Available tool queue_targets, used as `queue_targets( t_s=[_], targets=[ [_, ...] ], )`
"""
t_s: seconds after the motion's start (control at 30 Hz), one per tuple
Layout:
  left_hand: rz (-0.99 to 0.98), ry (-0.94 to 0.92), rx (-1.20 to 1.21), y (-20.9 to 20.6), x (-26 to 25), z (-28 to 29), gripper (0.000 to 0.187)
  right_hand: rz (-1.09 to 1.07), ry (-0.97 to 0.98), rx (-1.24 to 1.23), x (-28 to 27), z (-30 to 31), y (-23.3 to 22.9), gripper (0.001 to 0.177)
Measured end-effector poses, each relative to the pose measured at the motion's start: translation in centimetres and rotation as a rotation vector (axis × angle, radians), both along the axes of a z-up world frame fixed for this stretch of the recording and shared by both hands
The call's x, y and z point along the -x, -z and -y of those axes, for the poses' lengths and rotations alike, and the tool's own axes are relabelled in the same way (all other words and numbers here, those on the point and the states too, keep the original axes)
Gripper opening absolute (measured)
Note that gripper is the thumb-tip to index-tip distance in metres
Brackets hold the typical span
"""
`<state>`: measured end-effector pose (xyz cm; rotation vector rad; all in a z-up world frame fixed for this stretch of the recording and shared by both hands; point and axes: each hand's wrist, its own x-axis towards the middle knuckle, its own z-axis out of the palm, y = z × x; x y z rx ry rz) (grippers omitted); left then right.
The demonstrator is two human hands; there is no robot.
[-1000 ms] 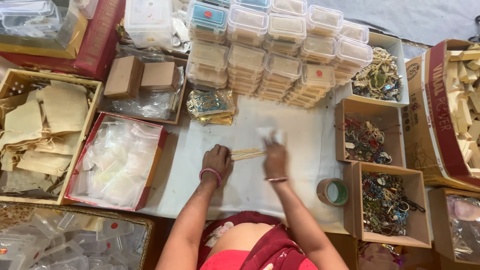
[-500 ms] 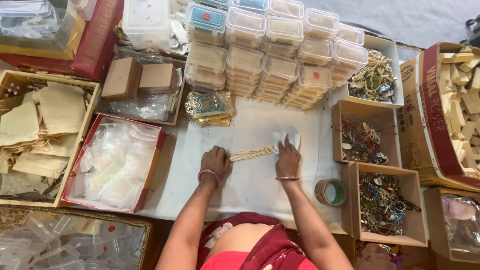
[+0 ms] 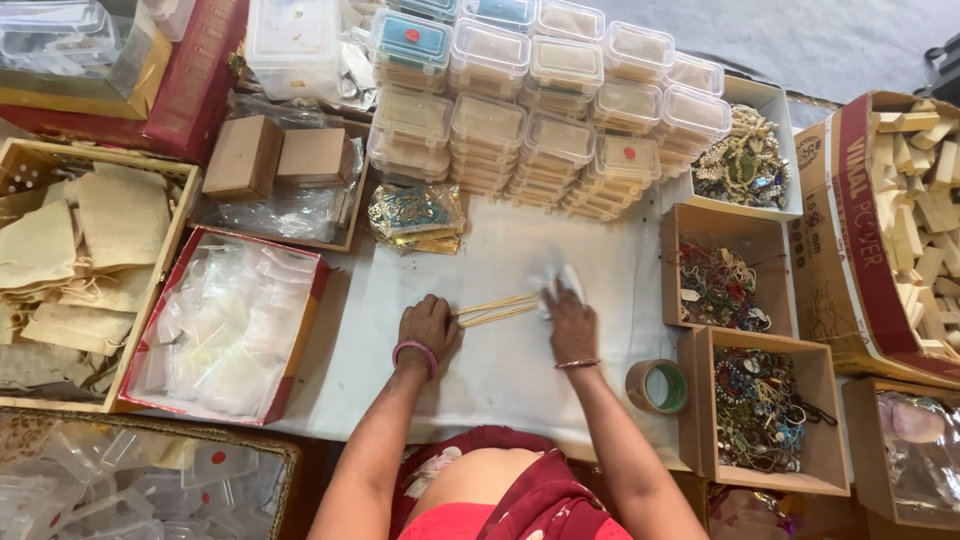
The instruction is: The person picks up a gold-colored necklace from a box and wipes it with a white cloth on a table. She then places the necklace into a small plastic bag and puts the bag into a beige pouch. Finally, she wipes the table surface with the cloth.
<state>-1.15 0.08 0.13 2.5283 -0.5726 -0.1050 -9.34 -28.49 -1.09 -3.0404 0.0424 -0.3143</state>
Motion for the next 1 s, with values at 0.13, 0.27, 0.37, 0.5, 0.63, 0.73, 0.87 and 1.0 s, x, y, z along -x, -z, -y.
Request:
queue_targets(
  t_s=[0.13,0.27,0.37,0.5,0.63,0.73,0.87,1.0],
  targets=[
    [0.029,0.012,0.041,-0.9,0.1,-0.2,0.018,0.068,0.19,-0.11,-1.1,-0.8,1.3,0.06],
    [-0.014,-0.01,0.045,-2.6,0.6,-0.4,0.019,0.026,-0.139,-0.184,-1.7,-8.0,0.8,0.055],
    [0.004,0.002,0.035,-1.2,0.4,-0.3,0.019,0.072,-0.32,-0.119,-1.2,-10.6,-1.4,0.061],
    [0.022,0.01,-0.017,-1.1,0.3,0.0,0.021,0.082,-0.178,0.002,-1.2,-6.2,-0.8,0.062],
    [-0.008,0.0,-0.029,-0.5,0.3,0.1,0.02,0.025,-0.087,0.049,-0.8,0.5,1.1,0.064],
    [0.034,0.001,-0.034,0.0,0.4,0.1,0.02,0.041,0.055,0.044,-0.3,3.5,0.8,0.062],
    [0.045,-0.044,-0.039,-0.5,0.6,0.9,0.021,-0.054,0.451,0.098,-1.0,2.9,-4.2,0.064],
    [-0.053,-0.043,0.353,1.4,-0.1,2.4,0.018,0.212,0.212,-0.137,-2.4,0.4,-4.8,0.065]
  ],
)
